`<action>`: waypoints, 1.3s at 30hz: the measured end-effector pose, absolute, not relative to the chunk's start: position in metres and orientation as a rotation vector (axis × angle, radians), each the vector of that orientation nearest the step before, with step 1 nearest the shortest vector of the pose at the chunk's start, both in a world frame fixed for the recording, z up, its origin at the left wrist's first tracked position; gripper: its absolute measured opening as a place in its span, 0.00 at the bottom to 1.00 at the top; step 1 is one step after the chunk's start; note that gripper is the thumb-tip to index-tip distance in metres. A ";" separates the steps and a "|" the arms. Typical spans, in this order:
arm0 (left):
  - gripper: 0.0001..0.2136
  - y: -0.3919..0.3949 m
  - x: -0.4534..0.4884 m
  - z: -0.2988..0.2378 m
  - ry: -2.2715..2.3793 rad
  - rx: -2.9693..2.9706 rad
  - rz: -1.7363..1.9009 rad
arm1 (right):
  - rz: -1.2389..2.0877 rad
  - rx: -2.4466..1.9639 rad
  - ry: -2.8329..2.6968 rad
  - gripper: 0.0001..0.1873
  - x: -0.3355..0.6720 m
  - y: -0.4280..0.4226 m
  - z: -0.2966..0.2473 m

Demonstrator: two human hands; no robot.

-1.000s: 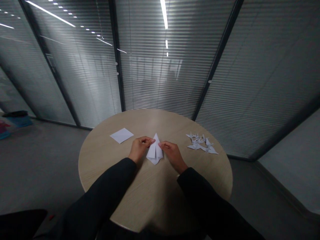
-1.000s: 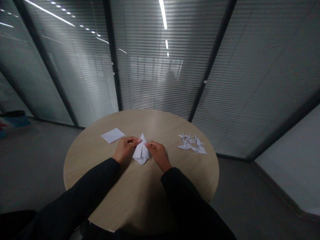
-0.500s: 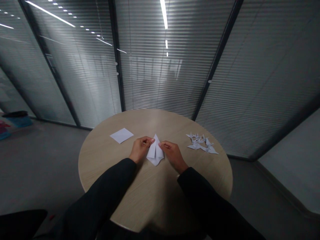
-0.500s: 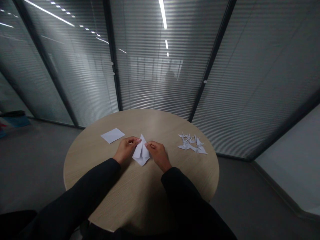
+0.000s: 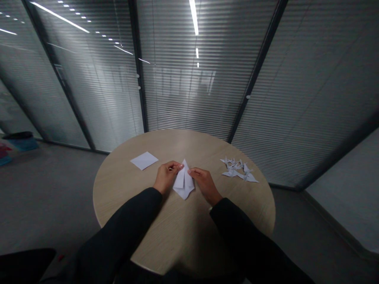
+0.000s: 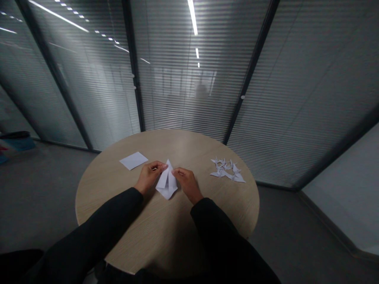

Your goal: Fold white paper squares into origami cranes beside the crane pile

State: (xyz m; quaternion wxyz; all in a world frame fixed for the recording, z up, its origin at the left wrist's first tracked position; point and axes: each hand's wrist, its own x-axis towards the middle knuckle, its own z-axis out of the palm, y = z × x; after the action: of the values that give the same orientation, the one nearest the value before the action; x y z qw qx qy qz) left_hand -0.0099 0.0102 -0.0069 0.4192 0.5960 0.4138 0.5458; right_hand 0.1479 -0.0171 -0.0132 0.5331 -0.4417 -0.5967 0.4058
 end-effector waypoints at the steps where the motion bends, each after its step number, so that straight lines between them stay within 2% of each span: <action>1: 0.15 0.010 -0.009 -0.007 1.028 1.492 1.370 | 0.974 -1.051 -1.417 0.14 0.148 -0.018 -0.013; 19: 0.14 -0.001 -0.003 -0.001 1.042 1.700 1.308 | 0.942 -1.021 -1.432 0.14 0.147 -0.016 -0.012; 28: 0.13 0.008 -0.004 -0.009 0.995 1.536 1.394 | 1.001 -1.009 -1.478 0.12 0.143 -0.019 -0.014; 39: 0.10 0.006 -0.007 -0.008 0.985 1.699 1.478 | 0.947 -1.020 -1.538 0.14 0.143 -0.018 -0.012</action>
State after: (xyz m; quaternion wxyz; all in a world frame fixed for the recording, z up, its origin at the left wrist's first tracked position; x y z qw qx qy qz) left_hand -0.0067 0.0059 -0.0081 0.3352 0.6512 0.3776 0.5665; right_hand 0.1426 -0.0177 -0.0124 0.5085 -0.4234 -0.6384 0.3932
